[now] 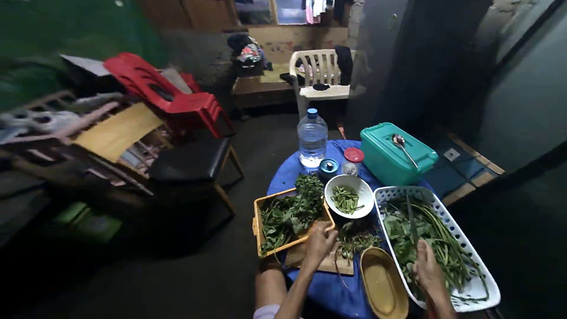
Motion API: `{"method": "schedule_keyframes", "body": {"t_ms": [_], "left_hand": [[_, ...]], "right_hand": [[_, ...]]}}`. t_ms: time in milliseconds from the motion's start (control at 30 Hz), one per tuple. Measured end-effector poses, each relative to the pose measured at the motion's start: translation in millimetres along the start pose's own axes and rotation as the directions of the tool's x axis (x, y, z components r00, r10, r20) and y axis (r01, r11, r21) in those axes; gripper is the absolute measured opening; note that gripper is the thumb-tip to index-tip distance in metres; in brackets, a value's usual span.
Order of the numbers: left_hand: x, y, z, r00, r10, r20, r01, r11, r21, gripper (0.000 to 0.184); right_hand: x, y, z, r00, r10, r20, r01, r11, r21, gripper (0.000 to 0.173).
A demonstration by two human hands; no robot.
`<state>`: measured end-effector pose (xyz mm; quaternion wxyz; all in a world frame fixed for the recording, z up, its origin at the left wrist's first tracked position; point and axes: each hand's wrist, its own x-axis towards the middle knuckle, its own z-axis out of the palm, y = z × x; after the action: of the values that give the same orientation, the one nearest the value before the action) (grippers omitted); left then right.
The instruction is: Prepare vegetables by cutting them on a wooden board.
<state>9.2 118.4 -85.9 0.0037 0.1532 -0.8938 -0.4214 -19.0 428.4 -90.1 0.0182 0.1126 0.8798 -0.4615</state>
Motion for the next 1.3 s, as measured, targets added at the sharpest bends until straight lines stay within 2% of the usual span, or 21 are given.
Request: {"method": "schedule_keyframes", "body": {"t_ms": [67, 133, 233, 300, 367, 467, 600, 667, 733, 867, 967, 1033, 1167, 1233, 1300], "left_hand": [[10, -24, -26, 0.986, -0.07, -0.152, 0.071, 0.997, -0.004, 0.036], [23, -50, -50, 0.949, -0.158, -0.275, 0.165, 0.986, 0.002, 0.037], [41, -83, -75, 0.922, -0.303, -0.242, 0.322, 0.946, 0.044, 0.043], [48, -87, -90, 0.92, -0.331, -0.207, 0.355, 0.931, 0.088, 0.03], [46, -72, -113, 0.929, -0.262, -0.26, 0.287, 0.956, 0.06, 0.027], [36, -45, -147, 0.912, -0.045, -0.409, 0.053, 0.999, 0.009, 0.026], [18, -12, -170, 0.875, 0.19, -0.446, -0.26, 0.96, -0.103, 0.021], [11, 0, -170, 0.866, 0.269, -0.422, -0.387, 0.895, -0.224, 0.018], [3, 16, -166, 0.886, 0.292, -0.361, -0.429, 0.811, -0.397, 0.016], [-8, 43, -141, 0.924, 0.341, -0.172, -0.365, 0.66, -0.657, 0.02], [-10, 59, -112, 0.902, 0.43, -0.033, -0.307, 0.587, -0.749, 0.021], [-15, 73, -92, 0.883, 0.465, 0.057, -0.248, 0.567, -0.786, 0.02], [-23, 94, -63, 0.867, 0.472, 0.162, -0.157, 0.565, -0.81, 0.019], [-25, 101, -55, 0.9, 0.408, 0.156, -0.131, 0.593, -0.794, 0.018], [-27, 102, -50, 0.952, 0.295, 0.083, -0.131, 0.637, -0.76, 0.019]], "right_hand": [[-2, 8, -3, 0.997, 0.053, 0.06, -0.056, 0.997, 0.049, 0.062], [-8, 12, -4, 0.995, 0.057, 0.085, -0.064, 0.994, 0.086, 0.062], [-19, 11, 2, 0.985, 0.102, 0.142, -0.124, 0.979, 0.16, 0.063], [-25, 8, 7, 0.98, 0.108, 0.166, -0.143, 0.967, 0.211, 0.063], [-28, 6, 10, 0.979, 0.1, 0.179, -0.145, 0.955, 0.258, 0.064], [-30, 4, 11, 0.978, 0.103, 0.181, -0.155, 0.94, 0.304, 0.064], [-33, -11, 12, 0.975, 0.127, 0.181, -0.192, 0.889, 0.416, 0.062], [-38, -21, 10, 0.975, 0.034, 0.22, -0.14, 0.861, 0.49, 0.066], [-44, -34, 10, 0.965, -0.091, 0.245, -0.063, 0.828, 0.557, 0.066], [-57, -65, 16, 0.913, -0.309, 0.266, 0.114, 0.821, 0.559, 0.052], [-61, -85, 22, 0.867, -0.453, 0.208, 0.319, 0.825, 0.466, 0.051], [-65, -99, 22, 0.828, -0.525, 0.195, 0.406, 0.802, 0.438, 0.052], [-66, -108, 18, 0.773, -0.588, 0.24, 0.452, 0.775, 0.442, 0.027], [-67, -101, 18, 0.797, -0.547, 0.257, 0.386, 0.788, 0.48, 0.022], [-69, -94, 14, 0.834, -0.45, 0.319, 0.231, 0.81, 0.539, 0.021]]}}
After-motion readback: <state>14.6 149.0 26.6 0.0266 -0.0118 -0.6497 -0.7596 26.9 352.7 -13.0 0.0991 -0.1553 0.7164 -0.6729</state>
